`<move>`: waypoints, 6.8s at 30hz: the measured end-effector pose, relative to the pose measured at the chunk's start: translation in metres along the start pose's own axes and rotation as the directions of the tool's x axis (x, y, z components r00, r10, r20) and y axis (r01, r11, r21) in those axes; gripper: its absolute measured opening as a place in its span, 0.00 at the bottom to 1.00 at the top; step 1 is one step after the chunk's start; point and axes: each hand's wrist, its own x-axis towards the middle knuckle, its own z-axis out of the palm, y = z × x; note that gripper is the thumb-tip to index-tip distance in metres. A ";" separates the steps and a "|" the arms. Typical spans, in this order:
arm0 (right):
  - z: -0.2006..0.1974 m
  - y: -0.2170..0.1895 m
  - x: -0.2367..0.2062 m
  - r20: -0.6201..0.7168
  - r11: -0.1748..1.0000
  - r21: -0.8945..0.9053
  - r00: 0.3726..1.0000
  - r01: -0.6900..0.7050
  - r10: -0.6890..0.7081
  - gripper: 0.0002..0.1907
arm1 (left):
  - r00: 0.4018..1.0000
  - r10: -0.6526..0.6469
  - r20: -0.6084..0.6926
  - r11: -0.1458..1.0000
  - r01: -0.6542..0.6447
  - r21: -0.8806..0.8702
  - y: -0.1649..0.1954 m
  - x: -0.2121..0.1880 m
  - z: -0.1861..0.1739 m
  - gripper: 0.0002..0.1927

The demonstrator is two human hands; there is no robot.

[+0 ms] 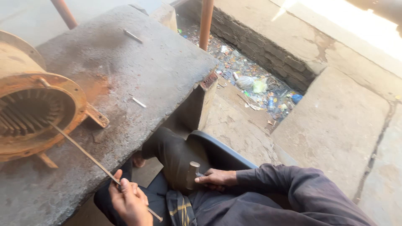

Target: The person sits at a concrete bench and hammers a long metal rod through the core of a rusty motor rotor to drive out its bars, then uses a hammer on the motor housing, flips the housing over, and continues striking it to break it apart.

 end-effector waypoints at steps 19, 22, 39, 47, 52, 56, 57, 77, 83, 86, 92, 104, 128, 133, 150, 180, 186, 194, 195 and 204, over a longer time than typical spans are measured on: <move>0.012 -0.001 0.034 -0.130 0.985 -0.119 0.986 -0.122 0.106 0.28 | 0.995 0.074 0.065 0.997 -0.075 0.022 0.113 -0.125 -0.044 0.27; 0.017 -0.003 0.032 -0.164 0.979 -0.133 0.978 -0.152 0.129 0.29 | 0.993 0.069 0.091 0.997 -0.066 -0.035 0.128 -0.106 -0.043 0.27; 0.038 -0.009 0.045 -0.204 0.978 -0.124 0.969 -0.170 0.143 0.29 | 0.988 0.093 0.125 0.983 -0.071 -0.172 0.114 -0.072 -0.063 0.26; 0.054 -0.011 0.052 -0.239 0.974 -0.104 0.955 -0.203 0.174 0.28 | 0.968 0.175 0.178 0.971 -0.140 -0.193 0.125 -0.066 -0.074 0.27; 0.057 -0.012 0.049 -0.246 0.973 -0.130 0.957 -0.193 0.157 0.28 | 0.968 0.188 0.166 0.970 -0.158 -0.183 0.129 -0.057 -0.072 0.27; 0.055 -0.011 0.051 -0.240 0.973 -0.138 0.960 -0.184 0.147 0.28 | 0.970 0.187 0.155 0.966 -0.153 -0.211 0.128 -0.053 -0.069 0.27; 0.054 -0.010 0.051 -0.239 0.974 -0.132 0.959 -0.185 0.150 0.28 | 0.970 0.187 0.153 0.967 -0.154 -0.203 0.127 -0.053 -0.068 0.27; 0.048 -0.015 0.048 -0.208 0.976 -0.099 0.963 -0.193 0.169 0.28 | 0.962 0.204 0.179 0.963 -0.164 -0.212 0.130 -0.053 -0.074 0.27; 0.050 -0.018 0.044 -0.216 0.974 -0.121 0.963 -0.191 0.162 0.29 | 0.978 0.049 0.202 0.984 -0.012 -0.179 0.147 -0.041 -0.085 0.28; 0.050 -0.019 0.043 -0.213 0.973 -0.130 0.964 -0.192 0.162 0.29 | 0.976 0.036 0.217 0.981 0.007 -0.193 0.151 -0.039 -0.093 0.27; 0.049 -0.017 0.045 -0.200 0.974 -0.121 0.966 -0.192 0.166 0.28 | 0.970 0.099 0.221 0.972 -0.047 -0.229 0.160 -0.038 -0.080 0.29; 0.046 -0.022 0.030 -0.175 0.974 -0.144 0.974 -0.173 0.147 0.28 | 0.957 0.202 0.208 0.979 -0.199 -0.038 0.248 -0.005 -0.009 0.27; 0.029 -0.023 0.013 -0.119 0.980 -0.155 0.987 -0.129 0.111 0.28 | 0.953 0.285 0.108 0.869 -0.304 0.391 0.204 0.184 -0.008 0.15; 0.023 -0.018 0.017 -0.155 0.965 -0.243 0.986 -0.095 0.058 0.29 | 0.964 0.175 0.201 0.946 -0.221 0.238 0.218 0.161 -0.021 0.18; 0.103 -0.071 -0.055 0.278 0.547 -0.736 0.915 0.398 -0.292 0.32 | 0.949 -0.031 0.314 0.822 0.203 -0.533 0.222 0.003 -0.009 0.13; 0.019 -0.019 0.040 -0.091 0.678 -0.734 0.982 0.048 -0.167 0.37 | 0.987 0.077 0.139 0.997 -0.073 -0.033 0.204 0.121 -0.003 0.18; 0.014 -0.013 0.041 -0.054 0.702 -0.692 0.957 0.170 -0.285 0.38 | 0.987 -0.158 0.039 0.981 0.162 -0.104 0.219 0.010 0.013 0.11; 0.015 -0.006 0.048 -0.080 0.650 -0.759 0.986 0.034 -0.145 0.36 | 0.978 -0.210 0.010 0.971 0.209 -0.112 0.196 -0.103 -0.016 0.18; 0.015 -0.006 0.049 -0.068 0.649 -0.758 0.981 0.068 -0.182 0.36 | 0.979 -0.202 0.001 0.969 0.200 -0.145 0.187 -0.106 -0.018 0.17; 0.007 0.012 0.068 -0.099 0.703 -0.708 0.975 0.071 -0.198 0.33 | 0.981 -0.188 0.045 0.969 0.193 -0.154 0.179 -0.098 -0.036 0.22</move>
